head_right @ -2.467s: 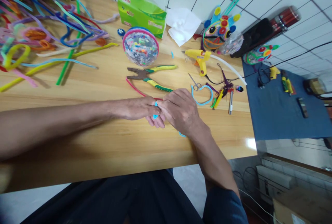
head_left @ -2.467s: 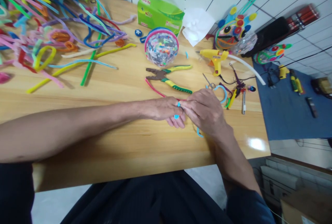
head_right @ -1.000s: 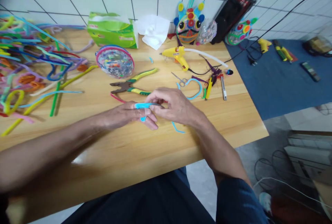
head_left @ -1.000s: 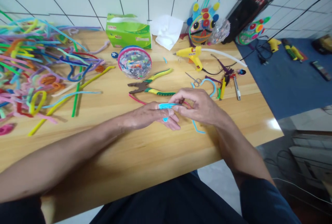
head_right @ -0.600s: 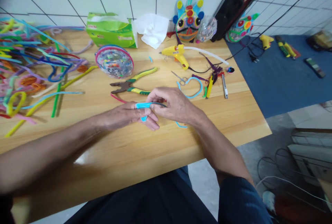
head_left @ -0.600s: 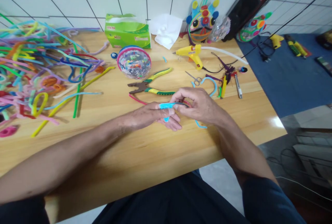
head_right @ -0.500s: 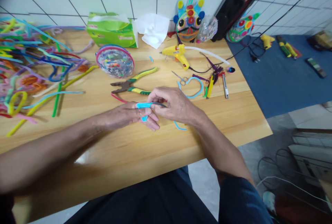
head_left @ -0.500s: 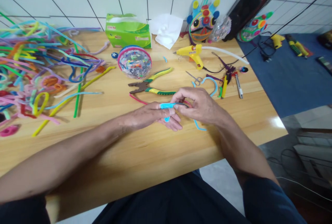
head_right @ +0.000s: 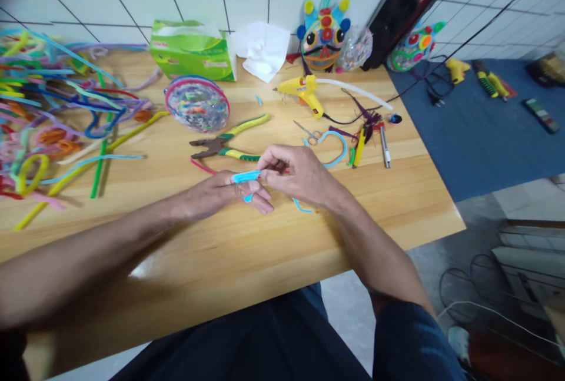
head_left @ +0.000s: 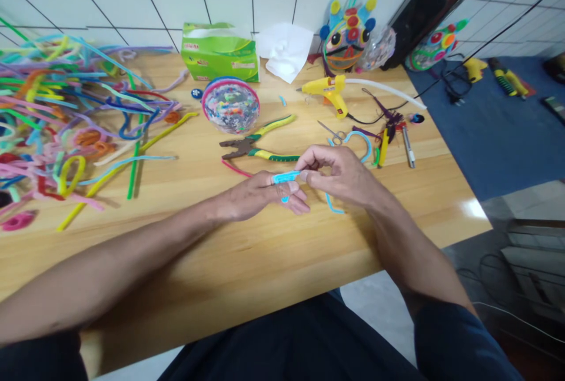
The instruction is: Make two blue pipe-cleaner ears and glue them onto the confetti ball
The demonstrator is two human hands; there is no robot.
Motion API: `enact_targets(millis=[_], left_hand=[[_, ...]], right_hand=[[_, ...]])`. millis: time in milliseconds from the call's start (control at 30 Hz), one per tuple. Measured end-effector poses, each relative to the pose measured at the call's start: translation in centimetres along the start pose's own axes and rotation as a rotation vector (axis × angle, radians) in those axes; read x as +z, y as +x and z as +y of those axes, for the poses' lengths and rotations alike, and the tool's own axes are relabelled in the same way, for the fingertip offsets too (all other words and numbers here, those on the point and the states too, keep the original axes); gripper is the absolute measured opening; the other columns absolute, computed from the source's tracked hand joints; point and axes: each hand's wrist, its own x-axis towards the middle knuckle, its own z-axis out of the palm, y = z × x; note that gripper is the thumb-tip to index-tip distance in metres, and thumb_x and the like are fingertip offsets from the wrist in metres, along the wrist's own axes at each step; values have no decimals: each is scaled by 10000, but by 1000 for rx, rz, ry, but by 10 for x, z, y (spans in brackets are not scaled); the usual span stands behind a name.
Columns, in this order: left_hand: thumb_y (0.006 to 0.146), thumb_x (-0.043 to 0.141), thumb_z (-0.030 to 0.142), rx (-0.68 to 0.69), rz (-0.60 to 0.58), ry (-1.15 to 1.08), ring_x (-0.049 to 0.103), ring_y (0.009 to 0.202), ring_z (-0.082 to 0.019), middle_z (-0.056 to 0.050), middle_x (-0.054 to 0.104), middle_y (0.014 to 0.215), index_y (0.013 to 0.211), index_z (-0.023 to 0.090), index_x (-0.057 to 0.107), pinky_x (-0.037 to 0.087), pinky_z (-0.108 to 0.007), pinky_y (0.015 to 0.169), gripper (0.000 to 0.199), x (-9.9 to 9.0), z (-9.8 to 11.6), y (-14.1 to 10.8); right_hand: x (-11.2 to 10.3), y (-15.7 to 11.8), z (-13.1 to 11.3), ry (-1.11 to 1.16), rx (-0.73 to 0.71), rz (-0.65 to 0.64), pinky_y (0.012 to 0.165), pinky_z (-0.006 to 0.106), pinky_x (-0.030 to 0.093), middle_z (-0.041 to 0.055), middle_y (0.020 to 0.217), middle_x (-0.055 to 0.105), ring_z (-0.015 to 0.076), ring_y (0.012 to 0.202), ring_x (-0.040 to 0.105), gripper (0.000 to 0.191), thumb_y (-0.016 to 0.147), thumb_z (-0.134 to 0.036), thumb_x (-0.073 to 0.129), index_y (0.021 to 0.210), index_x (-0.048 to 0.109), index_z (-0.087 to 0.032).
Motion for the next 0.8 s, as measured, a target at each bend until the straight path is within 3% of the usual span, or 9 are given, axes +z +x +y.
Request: enact_targets(millis=[133, 433, 533, 633, 800], left_hand=[[1051, 605, 699, 43, 51, 203, 825, 1134, -276, -131, 877, 1121, 1031, 168, 837, 603, -471, 1136, 581, 2, 5, -2], [1095, 473, 701, 60, 145, 492, 805, 1171, -277, -114, 867, 1180, 1116, 184, 827, 612, -376, 1050, 627, 8, 11, -7], [1128, 427, 619, 69, 179, 647, 807, 986, -236, -81, 864, 1090, 1135, 196, 807, 605, -323, 911, 569, 10, 15, -9], [1148, 393, 546, 132, 237, 810, 703, 727, -174, -43, 797, 879, 1006, 196, 760, 541, -283, 740, 526, 13, 16, -9], [1173, 337, 459, 288, 324, 1034, 553, 583, -138, -19, 669, 711, 839, 196, 632, 427, -269, 597, 517, 16, 10, -9]], right_hand=[[3, 0, -1, -18, 9, 12, 612, 256, 450, -21, 732, 718, 115, 655, 611, 70, 859, -245, 689, 865, 730, -188], [4, 0, -1, -119, -81, 57, 618, 268, 426, -25, 727, 701, 119, 659, 583, 35, 825, -213, 679, 795, 689, -200], [5, 0, 1, -177, -175, 80, 647, 280, 425, -24, 757, 684, 122, 685, 574, 63, 809, -149, 658, 786, 670, -207], [8, -1, 3, -239, -280, 146, 657, 285, 426, -21, 777, 649, 125, 703, 571, 102, 797, -113, 643, 777, 650, -212], [18, -2, 6, -315, -381, 244, 644, 283, 421, -28, 772, 599, 129, 700, 565, 139, 802, -90, 612, 775, 594, -225]])
